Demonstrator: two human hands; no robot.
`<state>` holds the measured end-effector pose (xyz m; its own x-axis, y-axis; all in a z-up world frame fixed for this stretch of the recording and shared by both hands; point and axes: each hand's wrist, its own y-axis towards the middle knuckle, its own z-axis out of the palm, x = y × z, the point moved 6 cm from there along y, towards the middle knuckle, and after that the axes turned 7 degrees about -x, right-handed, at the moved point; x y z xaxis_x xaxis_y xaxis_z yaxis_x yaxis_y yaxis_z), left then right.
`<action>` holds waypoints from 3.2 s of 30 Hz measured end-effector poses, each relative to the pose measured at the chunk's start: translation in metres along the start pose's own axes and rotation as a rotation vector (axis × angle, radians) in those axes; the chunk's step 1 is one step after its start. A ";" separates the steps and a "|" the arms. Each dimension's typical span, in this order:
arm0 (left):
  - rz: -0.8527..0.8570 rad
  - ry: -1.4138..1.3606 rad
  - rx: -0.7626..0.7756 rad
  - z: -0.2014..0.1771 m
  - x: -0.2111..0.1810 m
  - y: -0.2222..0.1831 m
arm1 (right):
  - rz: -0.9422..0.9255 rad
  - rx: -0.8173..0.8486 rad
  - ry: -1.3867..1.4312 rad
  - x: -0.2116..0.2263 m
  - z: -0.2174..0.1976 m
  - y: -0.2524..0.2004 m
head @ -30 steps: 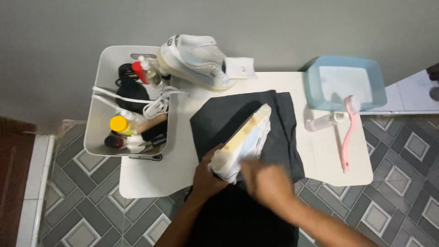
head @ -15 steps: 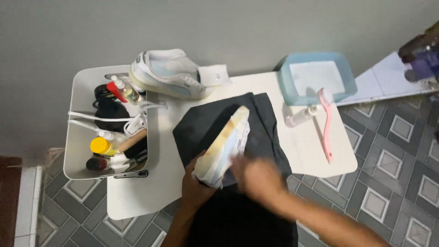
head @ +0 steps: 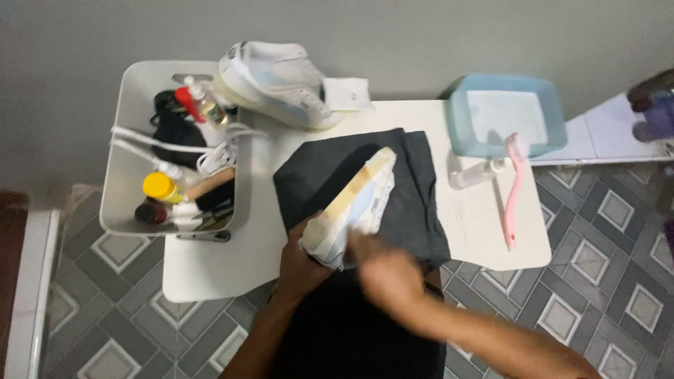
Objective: Scrubbing and cleaning the soles of a white sneaker using a brush and cleaning solution on a floor-level workspace.
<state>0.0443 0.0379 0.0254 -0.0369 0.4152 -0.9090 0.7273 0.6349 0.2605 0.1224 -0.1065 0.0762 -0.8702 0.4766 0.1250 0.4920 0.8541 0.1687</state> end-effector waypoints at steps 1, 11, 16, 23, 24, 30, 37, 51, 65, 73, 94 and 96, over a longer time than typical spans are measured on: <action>-0.018 0.011 -0.006 -0.002 0.000 0.000 | -0.010 0.013 0.014 -0.014 -0.002 0.008; -0.031 0.017 0.039 -0.003 0.000 -0.001 | 0.147 0.056 -0.230 -0.045 -0.006 0.029; -0.014 0.017 0.056 -0.004 -0.010 0.005 | -0.247 -0.037 -0.348 0.014 -0.026 0.022; -0.002 0.038 -0.001 -0.001 -0.014 0.008 | 0.015 0.027 -0.232 -0.017 -0.020 0.021; -0.048 0.038 0.014 -0.001 -0.010 0.006 | 0.138 0.068 -0.342 -0.040 -0.027 0.031; -0.189 0.087 0.088 0.006 0.010 0.002 | 0.138 0.184 -0.026 -0.008 -0.029 0.012; -0.292 0.161 -0.033 0.008 0.013 0.001 | -0.194 0.168 -0.119 -0.007 -0.028 0.020; -0.241 0.061 0.039 0.020 0.048 -0.006 | 0.334 0.153 0.039 -0.025 -0.042 0.023; -0.112 0.133 0.019 0.011 0.015 0.003 | 0.127 0.148 -0.148 -0.035 -0.048 0.043; -0.239 0.035 0.056 0.015 0.030 -0.005 | 0.242 0.212 -0.227 -0.029 -0.046 0.035; -0.162 0.110 0.008 0.014 0.014 -0.008 | 0.333 0.116 -0.369 -0.074 -0.028 0.025; 0.065 0.191 -0.063 0.012 0.007 0.003 | -0.254 -0.007 -0.162 0.026 -0.023 0.001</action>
<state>0.0540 0.0347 0.0164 -0.1248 0.5689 -0.8129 0.6882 0.6398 0.3421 0.1009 -0.0986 0.1017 -0.9580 0.2756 -0.0799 0.2578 0.9489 0.1818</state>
